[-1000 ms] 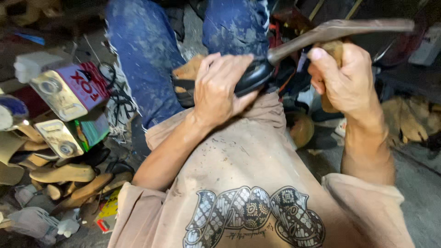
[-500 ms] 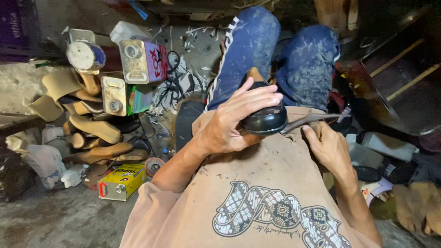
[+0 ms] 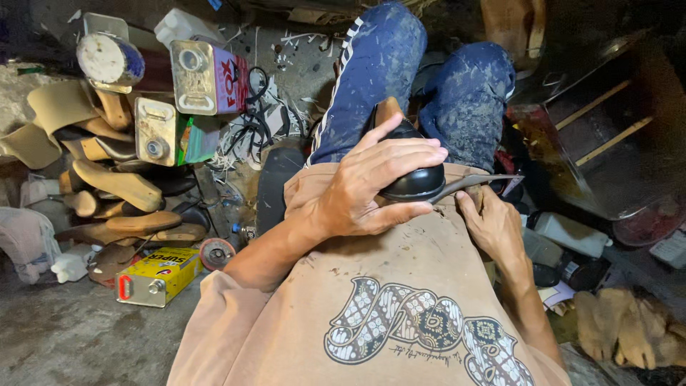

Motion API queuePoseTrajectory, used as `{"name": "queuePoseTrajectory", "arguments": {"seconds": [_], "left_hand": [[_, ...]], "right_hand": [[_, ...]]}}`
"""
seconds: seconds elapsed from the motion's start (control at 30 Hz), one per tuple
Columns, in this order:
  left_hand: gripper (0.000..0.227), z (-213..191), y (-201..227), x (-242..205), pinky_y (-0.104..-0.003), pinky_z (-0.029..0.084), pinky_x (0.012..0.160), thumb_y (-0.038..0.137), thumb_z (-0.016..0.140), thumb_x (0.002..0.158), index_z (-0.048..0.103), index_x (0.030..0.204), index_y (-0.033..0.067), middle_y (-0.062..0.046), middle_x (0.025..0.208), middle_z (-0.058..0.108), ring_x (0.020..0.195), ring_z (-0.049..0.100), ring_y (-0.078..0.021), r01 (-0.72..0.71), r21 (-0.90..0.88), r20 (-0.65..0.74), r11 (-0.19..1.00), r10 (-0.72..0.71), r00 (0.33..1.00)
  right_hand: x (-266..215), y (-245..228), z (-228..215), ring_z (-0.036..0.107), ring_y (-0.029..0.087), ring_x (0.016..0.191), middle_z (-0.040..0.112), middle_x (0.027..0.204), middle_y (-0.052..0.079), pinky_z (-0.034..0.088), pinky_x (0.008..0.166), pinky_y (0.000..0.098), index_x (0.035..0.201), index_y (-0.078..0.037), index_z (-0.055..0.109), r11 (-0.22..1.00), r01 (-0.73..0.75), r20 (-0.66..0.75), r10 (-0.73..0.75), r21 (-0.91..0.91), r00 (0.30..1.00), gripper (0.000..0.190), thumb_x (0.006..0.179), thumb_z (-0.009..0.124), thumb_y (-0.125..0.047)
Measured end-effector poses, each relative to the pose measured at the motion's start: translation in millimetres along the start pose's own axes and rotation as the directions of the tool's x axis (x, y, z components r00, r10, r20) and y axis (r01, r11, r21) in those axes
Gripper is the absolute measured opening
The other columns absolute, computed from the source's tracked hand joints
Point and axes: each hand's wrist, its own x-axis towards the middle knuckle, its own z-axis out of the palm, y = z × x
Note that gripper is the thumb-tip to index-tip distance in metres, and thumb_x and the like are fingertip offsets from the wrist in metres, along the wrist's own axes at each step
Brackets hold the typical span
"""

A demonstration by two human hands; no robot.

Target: The person holds a black shoe on their lap and repeatedly strikes the sole and heel area with a hammer. The person occasionally rotates the shoe to access different areas while continuing to hammer.

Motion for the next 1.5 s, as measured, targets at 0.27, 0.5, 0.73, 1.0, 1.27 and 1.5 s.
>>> {"name": "queuePoseTrajectory", "arguments": {"seconds": [0.27, 0.5, 0.73, 1.0, 1.27, 1.5], "left_hand": [[0.039, 8.2, 4.5, 3.4, -0.05, 0.045, 0.119, 0.036, 0.062, 0.103, 0.061, 0.128, 0.006, -0.013, 0.131, 0.07, 0.126, 0.071, -0.0281, 0.041, 0.062, -0.01, 0.997, -0.04, 0.999], [0.039, 14.0, 3.5, 11.2, -0.047, 0.047, 0.116, 0.031, 0.067, 0.101, 0.061, 0.129, 0.0045, -0.012, 0.13, 0.071, 0.124, 0.072, -0.0277, 0.033, 0.073, -0.01, 0.997, -0.032, 0.999], [0.07, 41.1, -5.1, 19.7, -0.037, 0.049, 0.113, 0.037, 0.071, 0.103, 0.034, 0.152, 0.0038, -0.006, 0.131, 0.076, 0.123, 0.074, -0.0201, 0.087, 0.088, -0.067, 0.992, -0.082, 0.994], [0.075, 57.9, -12.9, 23.2, -0.037, 0.055, 0.107, 0.047, 0.07, 0.103, 0.036, 0.151, -0.0002, -0.006, 0.135, 0.073, 0.112, 0.08, -0.0199, 0.066, 0.176, -0.097, 0.982, -0.05, 0.994], [0.069, 52.6, -12.9, 21.9, -0.041, 0.056, 0.108, 0.038, 0.078, 0.1, 0.045, 0.144, -0.0034, -0.012, 0.15, 0.057, 0.116, 0.082, -0.0245, 0.083, 0.164, -0.092, 0.983, -0.069, 0.993], [0.078, 41.4, -9.6, 16.2, -0.038, 0.052, 0.11, 0.035, 0.08, 0.1, 0.034, 0.152, -0.0001, -0.009, 0.145, 0.067, 0.121, 0.079, -0.0213, 0.106, 0.159, -0.088, 0.981, -0.093, 0.992]], "right_hand": [[-5.8, 2.0, 0.7, 0.061, 0.051, 0.089, 0.066, 0.082, 0.025, 0.04, 0.076, 0.0495, 0.088, -0.006, 0.051, 0.993, -0.001, -0.009, 0.002, 0.118, 1.0, 0.047, 0.103, 0.049, -0.051], [-50.8, 11.9, -22.6, 0.06, 0.017, 0.072, 0.068, 0.074, 0.001, 0.045, 0.078, 0.0355, 0.072, -0.013, 0.066, 0.889, 0.231, -0.242, -0.141, 0.396, 0.96, 0.04, 0.107, 0.058, -0.03], [-118.8, -36.8, -118.2, 0.056, 0.028, 0.077, 0.061, 0.072, 0.014, 0.047, 0.074, 0.0395, 0.093, 0.007, 0.057, 0.741, 0.635, -0.591, -0.418, 0.217, 0.69, 0.027, 0.108, 0.043, -0.011], [-123.7, -37.9, -140.4, 0.069, 0.035, 0.09, 0.07, 0.116, 0.02, 0.051, 0.08, 0.046, 0.116, 0.005, 0.067, 0.786, 0.563, -0.577, -0.591, -0.255, 0.564, 0.03, 0.107, 0.059, -0.023], [-109.4, -48.8, -140.0, 0.067, 0.033, 0.077, 0.07, 0.11, 0.025, 0.053, 0.065, 0.0431, 0.112, 0.007, 0.069, 0.731, 0.613, -0.562, -0.654, -0.299, 0.507, 0.028, 0.106, 0.064, -0.02], [-101.2, -54.7, -137.8, 0.065, 0.042, 0.101, 0.059, 0.118, 0.031, 0.054, 0.089, 0.0485, 0.121, 0.015, 0.061, 0.721, 0.689, -0.575, -0.596, -0.077, 0.56, 0.031, 0.106, 0.057, -0.012]]}}
